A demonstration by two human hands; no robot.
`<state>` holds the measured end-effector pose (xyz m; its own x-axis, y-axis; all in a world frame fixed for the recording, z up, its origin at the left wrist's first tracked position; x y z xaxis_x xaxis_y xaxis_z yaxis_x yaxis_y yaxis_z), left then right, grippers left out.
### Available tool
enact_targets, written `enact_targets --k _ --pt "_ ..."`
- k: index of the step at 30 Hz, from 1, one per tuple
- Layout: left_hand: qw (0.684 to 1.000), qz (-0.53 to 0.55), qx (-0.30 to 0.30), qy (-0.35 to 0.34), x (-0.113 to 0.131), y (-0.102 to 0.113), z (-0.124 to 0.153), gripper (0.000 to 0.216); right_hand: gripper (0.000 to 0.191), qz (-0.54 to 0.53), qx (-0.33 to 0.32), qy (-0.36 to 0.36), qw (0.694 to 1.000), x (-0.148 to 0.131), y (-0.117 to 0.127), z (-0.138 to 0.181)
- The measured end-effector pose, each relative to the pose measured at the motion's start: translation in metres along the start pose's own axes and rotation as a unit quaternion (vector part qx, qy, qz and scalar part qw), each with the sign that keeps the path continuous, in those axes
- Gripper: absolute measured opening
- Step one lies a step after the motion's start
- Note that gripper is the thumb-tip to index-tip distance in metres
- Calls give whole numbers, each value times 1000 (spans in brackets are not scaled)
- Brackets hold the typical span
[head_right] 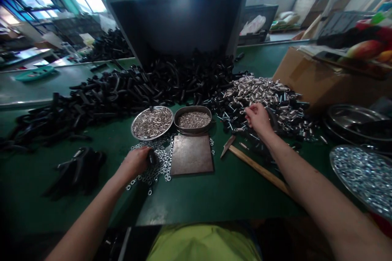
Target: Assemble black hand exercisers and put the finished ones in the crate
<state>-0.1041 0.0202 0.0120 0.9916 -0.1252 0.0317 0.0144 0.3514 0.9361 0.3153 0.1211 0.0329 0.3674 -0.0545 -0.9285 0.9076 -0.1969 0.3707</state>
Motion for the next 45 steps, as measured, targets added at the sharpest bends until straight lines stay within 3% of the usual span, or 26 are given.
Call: enact_targets --k 7,10,12,14,18,22,26,28,33,40,45 --pt "1000 2 9 -8 -4 2 1 36 22 8 -72 -17 997 6 -11 9" --pt "996 51 68 18 -6 6 8 38 17 75 -65 -17 995 5 -9 6" --pt "979 157 124 43 -8 9 14 34 14 126 -62 -20 990 3 -6 2" --pt "936 314 145 67 -8 10 20 30 13 166 -72 -34 983 2 -5 -2" --pt "820 556 114 75 6 5 26 40 18 199 -89 -92 972 6 -8 -5" --pt "743 658 98 69 29 0 31 37 24 165 -127 -157 965 12 -13 0" --pt "651 755 52 55 53 -8 35 33 33 81 -208 -213 951 13 -18 10" --pt "626 778 36 43 64 -11 36 31 35 37 -247 -233 940 13 -22 17" --pt "591 806 7 28 91 -18 38 30 32 -98 -305 -228 919 5 -37 38" --pt "561 827 -10 26 108 -25 35 32 30 -253 -292 -156 909 -22 -70 84" --pt "569 823 1 8 113 -21 40 27 33 -202 -383 -94 896 -45 -102 137"
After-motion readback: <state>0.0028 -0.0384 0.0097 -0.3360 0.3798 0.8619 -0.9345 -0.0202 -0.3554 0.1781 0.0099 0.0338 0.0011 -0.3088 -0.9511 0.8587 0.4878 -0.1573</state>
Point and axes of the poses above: each hand's wrist, its own z-axis away from the middle knuckle, its own y-axis out of the back of the hand, x = y × z, the point moved 3 cm from there along -z, towards the middle knuckle, and after that the axes turned 6 degrees about -x, right-handed, at the moved point
